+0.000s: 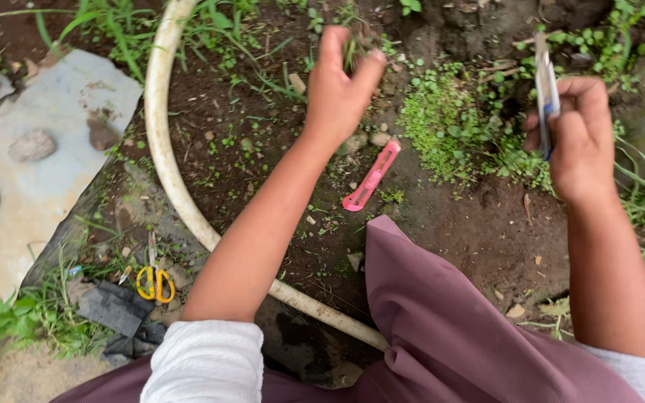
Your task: The person sits beside a circular soil seedbed and pulls small weeds out of the soil by hand, gathering the pulled weeds in one hand and tossing them aside. They occasionally use a small knife to cut or pry weeds near the soil and move rocks aside while clearing the bed.
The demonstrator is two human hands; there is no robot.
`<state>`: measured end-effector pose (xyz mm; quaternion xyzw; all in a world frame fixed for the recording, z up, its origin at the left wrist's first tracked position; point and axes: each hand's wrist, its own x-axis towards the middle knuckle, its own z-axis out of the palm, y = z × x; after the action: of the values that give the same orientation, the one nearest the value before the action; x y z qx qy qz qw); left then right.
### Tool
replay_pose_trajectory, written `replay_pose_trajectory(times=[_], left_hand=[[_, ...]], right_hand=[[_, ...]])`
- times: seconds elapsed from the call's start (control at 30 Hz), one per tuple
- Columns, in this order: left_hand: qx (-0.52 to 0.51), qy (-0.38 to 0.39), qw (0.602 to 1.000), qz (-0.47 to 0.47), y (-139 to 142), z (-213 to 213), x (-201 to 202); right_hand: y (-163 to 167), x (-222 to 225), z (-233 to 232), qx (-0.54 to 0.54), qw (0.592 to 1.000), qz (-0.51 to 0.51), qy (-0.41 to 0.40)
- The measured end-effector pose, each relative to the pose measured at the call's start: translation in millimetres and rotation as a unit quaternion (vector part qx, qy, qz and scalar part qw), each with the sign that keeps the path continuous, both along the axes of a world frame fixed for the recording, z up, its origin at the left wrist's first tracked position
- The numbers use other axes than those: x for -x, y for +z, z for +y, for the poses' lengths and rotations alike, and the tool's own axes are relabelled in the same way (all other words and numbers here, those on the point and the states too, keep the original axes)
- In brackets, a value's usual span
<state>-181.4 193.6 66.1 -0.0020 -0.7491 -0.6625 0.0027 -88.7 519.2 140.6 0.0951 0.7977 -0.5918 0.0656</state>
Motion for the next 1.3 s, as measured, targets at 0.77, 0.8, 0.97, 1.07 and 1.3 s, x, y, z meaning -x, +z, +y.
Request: replay_pose_trajectory(times=[0.77,0.8,0.97,1.07,1.3], left_hand=[[0.28,-0.278,0.91,0.13,-25,123,-31],[0.296,-0.289,0.903,0.12,-24,123,-29],[0.267,-0.286,0.913,0.116,-21,121,-25],[0.257,-0.293,0.915,0.1,-18,119,-24],[0.238,-0.298,0.922,0.064,-16,117,-24]], right_hand=[[-34,-100,-24,-0.272,0.962,-0.021,-0.012],[-31,-99,-24,-0.284,0.959,-0.01,0.004],[-27,-88,-31,-0.307,0.951,-0.017,0.016],[-28,-80,-35,-0.312,0.947,0.059,0.044],[-30,-76,-31,-0.268,0.962,-0.027,0.03]])
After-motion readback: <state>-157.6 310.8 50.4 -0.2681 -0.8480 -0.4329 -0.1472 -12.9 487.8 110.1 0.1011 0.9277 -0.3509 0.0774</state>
